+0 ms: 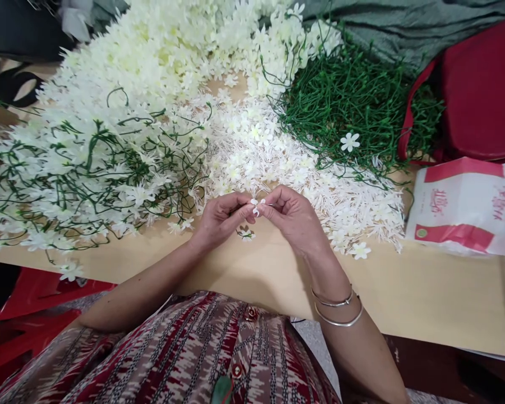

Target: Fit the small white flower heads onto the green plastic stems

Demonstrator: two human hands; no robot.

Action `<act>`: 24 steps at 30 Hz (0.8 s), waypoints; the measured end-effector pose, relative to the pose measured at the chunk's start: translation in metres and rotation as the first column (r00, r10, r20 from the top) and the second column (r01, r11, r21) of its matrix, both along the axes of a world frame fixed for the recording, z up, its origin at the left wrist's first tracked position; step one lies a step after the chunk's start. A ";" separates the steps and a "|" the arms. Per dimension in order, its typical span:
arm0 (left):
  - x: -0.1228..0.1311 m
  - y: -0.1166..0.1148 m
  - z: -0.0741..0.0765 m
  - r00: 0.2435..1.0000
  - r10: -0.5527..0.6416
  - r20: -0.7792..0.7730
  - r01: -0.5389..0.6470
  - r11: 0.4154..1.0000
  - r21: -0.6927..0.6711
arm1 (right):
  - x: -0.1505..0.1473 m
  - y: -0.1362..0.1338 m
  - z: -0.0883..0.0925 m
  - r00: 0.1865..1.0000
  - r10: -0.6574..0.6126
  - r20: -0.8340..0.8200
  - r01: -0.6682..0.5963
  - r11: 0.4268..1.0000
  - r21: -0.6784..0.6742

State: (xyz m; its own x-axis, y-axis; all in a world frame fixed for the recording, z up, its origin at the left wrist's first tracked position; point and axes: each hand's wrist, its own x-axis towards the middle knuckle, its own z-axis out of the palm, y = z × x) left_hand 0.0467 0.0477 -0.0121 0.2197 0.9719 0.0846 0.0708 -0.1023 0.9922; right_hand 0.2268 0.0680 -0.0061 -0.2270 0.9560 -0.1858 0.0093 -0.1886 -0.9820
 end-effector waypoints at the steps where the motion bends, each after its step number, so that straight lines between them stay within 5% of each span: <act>1: 0.001 0.000 0.000 1.000 -0.003 0.030 0.003 1.000 -0.009 | -0.001 0.000 0.000 1.000 -0.007 -0.012 0.007 1.000 0.000; 6: -0.002 0.003 -0.001 0.963 0.142 0.229 -0.147 0.989 0.004 | 0.002 -0.007 0.004 1.000 -0.010 -0.021 0.012 0.996 0.090; 9: -0.007 0.005 0.002 0.936 0.246 0.251 -0.259 0.966 0.019 | 0.007 -0.014 0.007 0.982 0.110 0.152 -0.143 0.962 0.234; 13: -0.010 0.004 0.005 0.945 0.202 0.258 -0.217 0.976 0.029 | 0.008 -0.017 0.006 0.865 0.231 0.445 -0.396 0.860 0.323; 16: -0.009 0.003 0.007 0.961 0.164 0.224 -0.173 0.985 0.023 | 0.006 -0.016 0.004 0.821 0.241 0.518 -0.473 0.794 0.381; 20: -0.009 0.004 0.009 0.969 0.173 0.177 -0.181 0.983 0.028 | 0.013 -0.014 0.008 0.842 0.193 0.503 -0.413 0.831 0.373; 24: -0.011 0.002 0.013 0.998 0.048 0.042 -0.052 0.992 0.111 | 0.023 -0.014 0.013 0.894 -0.080 0.441 -0.088 0.933 0.349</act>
State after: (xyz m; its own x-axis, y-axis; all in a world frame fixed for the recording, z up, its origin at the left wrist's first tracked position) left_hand 0.0353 0.0500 0.0009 0.1654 0.9655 0.2011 0.0394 -0.2102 0.9769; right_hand 0.2496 0.0544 0.0074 -0.2056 0.9754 0.0798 0.4563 0.1677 -0.8739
